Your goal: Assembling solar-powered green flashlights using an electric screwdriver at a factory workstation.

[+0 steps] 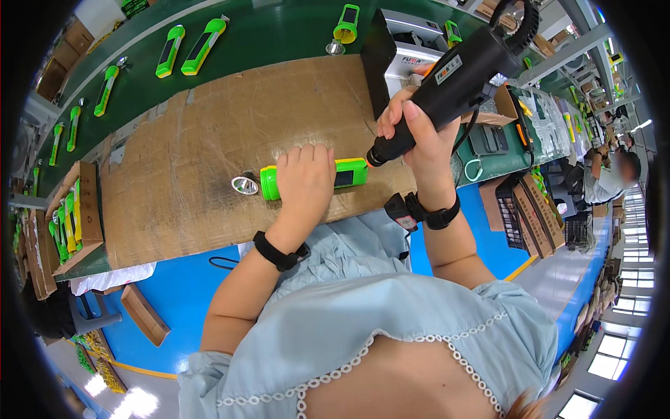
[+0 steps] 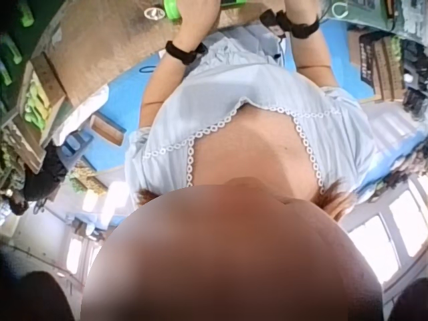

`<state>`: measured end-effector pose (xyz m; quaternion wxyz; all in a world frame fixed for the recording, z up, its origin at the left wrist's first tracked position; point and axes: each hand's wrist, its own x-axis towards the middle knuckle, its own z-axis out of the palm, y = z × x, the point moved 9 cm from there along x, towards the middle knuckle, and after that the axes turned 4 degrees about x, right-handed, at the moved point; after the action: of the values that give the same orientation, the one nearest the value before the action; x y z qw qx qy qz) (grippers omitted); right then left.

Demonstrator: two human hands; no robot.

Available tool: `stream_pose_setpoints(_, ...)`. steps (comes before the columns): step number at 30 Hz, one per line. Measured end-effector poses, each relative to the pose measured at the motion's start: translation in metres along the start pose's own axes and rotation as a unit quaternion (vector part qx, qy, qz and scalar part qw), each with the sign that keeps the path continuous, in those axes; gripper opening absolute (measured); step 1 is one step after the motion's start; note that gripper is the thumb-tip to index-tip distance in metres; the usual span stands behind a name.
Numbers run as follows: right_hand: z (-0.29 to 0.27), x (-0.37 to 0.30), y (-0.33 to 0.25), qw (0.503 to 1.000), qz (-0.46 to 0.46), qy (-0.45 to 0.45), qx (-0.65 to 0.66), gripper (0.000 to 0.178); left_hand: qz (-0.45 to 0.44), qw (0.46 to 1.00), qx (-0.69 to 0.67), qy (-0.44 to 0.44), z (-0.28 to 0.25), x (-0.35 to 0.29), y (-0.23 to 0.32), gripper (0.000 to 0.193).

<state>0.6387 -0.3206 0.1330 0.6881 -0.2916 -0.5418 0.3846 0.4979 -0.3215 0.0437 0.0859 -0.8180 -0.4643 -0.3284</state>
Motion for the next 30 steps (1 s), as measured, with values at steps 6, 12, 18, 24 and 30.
stream_pose_setpoints(6,0.001,-0.001,0.015,0.999,-0.034,0.01,-0.035,0.046,-0.018,0.999,-0.012,-0.029,0.017,0.014,-0.011,0.021)
stream_pose_setpoints(12,-0.001,-0.002,0.03,0.998,-0.022,0.016,-0.056,0.045,-0.057,0.993,-0.021,-0.1,0.034,0.02,-0.021,0.025)
stream_pose_setpoints(18,0.001,-0.002,0.03,0.996,-0.012,0.01,-0.084,0.045,-0.047,0.996,-0.019,-0.078,0.031,0.022,-0.019,0.025)
stream_pose_setpoints(24,-0.003,-0.002,0.022,0.999,-0.028,-0.001,-0.034,0.056,-0.066,0.993,-0.019,-0.096,0.033,0.024,-0.022,0.027)
stream_pose_setpoints(30,-0.06,0.02,-0.079,0.965,-0.245,0.087,0.02,0.063,-0.078,0.987,-0.024,-0.136,0.043,0.022,-0.024,0.026)
